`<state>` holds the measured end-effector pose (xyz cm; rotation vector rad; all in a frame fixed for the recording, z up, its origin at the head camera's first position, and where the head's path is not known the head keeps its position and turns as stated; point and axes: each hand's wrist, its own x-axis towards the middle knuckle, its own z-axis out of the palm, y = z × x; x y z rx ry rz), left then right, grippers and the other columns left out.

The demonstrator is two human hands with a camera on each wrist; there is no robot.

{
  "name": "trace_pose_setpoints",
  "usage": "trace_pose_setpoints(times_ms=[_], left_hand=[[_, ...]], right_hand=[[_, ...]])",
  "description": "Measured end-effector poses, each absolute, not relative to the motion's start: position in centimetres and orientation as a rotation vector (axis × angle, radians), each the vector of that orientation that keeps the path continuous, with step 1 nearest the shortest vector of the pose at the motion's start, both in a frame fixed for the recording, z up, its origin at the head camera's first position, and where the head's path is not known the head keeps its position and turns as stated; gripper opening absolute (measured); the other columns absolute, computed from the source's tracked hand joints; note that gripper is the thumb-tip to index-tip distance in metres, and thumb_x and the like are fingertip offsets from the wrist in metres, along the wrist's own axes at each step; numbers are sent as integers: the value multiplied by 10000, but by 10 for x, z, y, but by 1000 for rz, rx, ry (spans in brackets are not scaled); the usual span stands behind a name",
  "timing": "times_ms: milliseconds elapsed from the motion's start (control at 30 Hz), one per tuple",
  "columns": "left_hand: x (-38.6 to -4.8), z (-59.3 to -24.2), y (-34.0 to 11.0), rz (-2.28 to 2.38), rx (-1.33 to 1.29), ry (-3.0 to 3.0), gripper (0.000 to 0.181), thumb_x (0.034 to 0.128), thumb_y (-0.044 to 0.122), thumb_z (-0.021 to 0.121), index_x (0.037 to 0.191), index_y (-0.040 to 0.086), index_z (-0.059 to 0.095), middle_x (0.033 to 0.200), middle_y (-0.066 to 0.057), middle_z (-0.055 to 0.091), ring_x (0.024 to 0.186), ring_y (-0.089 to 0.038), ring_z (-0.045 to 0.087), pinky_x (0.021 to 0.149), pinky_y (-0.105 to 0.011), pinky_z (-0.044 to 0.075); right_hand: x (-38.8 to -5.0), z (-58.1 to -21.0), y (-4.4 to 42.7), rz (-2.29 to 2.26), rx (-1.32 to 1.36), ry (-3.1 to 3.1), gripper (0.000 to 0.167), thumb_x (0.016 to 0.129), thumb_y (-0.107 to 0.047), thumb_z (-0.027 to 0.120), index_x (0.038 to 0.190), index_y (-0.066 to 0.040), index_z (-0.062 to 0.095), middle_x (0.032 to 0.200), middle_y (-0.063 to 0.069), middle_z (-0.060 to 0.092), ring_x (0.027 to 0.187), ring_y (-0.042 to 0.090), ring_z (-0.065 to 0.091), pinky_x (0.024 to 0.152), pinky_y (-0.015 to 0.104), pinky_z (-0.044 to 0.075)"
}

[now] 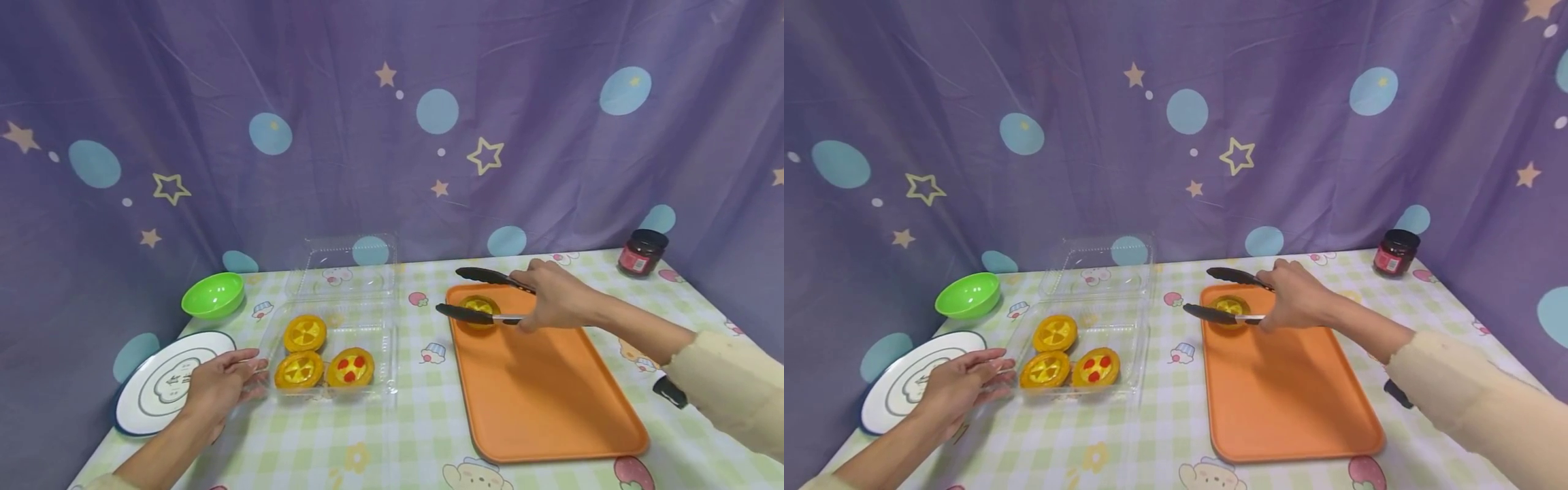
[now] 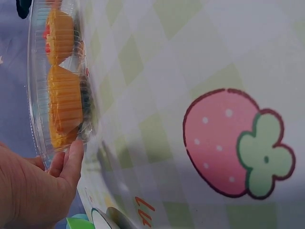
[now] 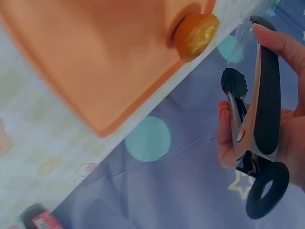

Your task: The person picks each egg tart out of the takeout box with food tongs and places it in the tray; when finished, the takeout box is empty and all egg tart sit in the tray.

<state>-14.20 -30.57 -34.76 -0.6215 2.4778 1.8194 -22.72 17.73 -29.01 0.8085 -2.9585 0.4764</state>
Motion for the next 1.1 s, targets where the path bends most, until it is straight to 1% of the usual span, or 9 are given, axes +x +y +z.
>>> trace_pose_setpoints(times_ms=[167, 267, 533, 700, 933, 1100], left_hand=[[-142, -347, -305, 1825, -614, 2477, 406, 999, 39, 472, 1374, -100, 401, 1203, -230, 633, 880, -148, 684, 750, -325, 602], [-142, -348, -306, 1828, -612, 2475, 409, 999, 43, 475, 1375, -100, 400, 1199, -225, 637, 883, -149, 684, 751, -325, 601], [-143, -349, -306, 1820, -617, 2483, 406, 1003, 48, 473, 1377, -96, 402, 1229, -244, 613, 881, -147, 684, 754, -332, 602], [-142, -348, -305, 1815, -614, 2489, 403, 1004, 45, 468, 1375, -97, 402, 1230, -247, 612, 879, -144, 683, 755, -333, 601], [-141, -347, -304, 1798, -610, 2506, 402, 1004, 41, 464, 1376, -98, 398, 1215, -237, 624, 883, -147, 680, 745, -324, 602], [-141, -346, -305, 1788, -609, 2502, 407, 1008, 53, 467, 1380, -94, 392, 1228, -238, 616, 888, -151, 679, 747, -327, 602]], right_hand=[[-228, -284, 161, 474, 872, -2918, 760, 612, -285, 856, 1249, 28, 585, 865, 78, 505, 781, 227, 412, 593, 290, 341], [-229, -281, 150, 491, 907, -2910, 747, 608, -263, 852, 1247, 20, 588, 855, 65, 492, 785, 221, 407, 592, 290, 342], [-226, -276, 122, 537, 970, -2921, 817, 627, -249, 869, 1323, 26, 540, 987, 111, 522, 885, 245, 443, 663, 299, 410], [-225, -275, 106, 521, 999, -2899, 822, 610, -265, 887, 1317, -4, 558, 974, 95, 522, 903, 248, 443, 689, 299, 410], [-225, -272, 87, 515, 1068, -2876, 835, 621, -261, 888, 1335, 0, 542, 950, 90, 511, 892, 260, 441, 673, 298, 401], [-224, -273, 74, 521, 1110, -2884, 855, 617, -259, 892, 1348, 0, 531, 961, 93, 517, 929, 266, 453, 717, 308, 429]])
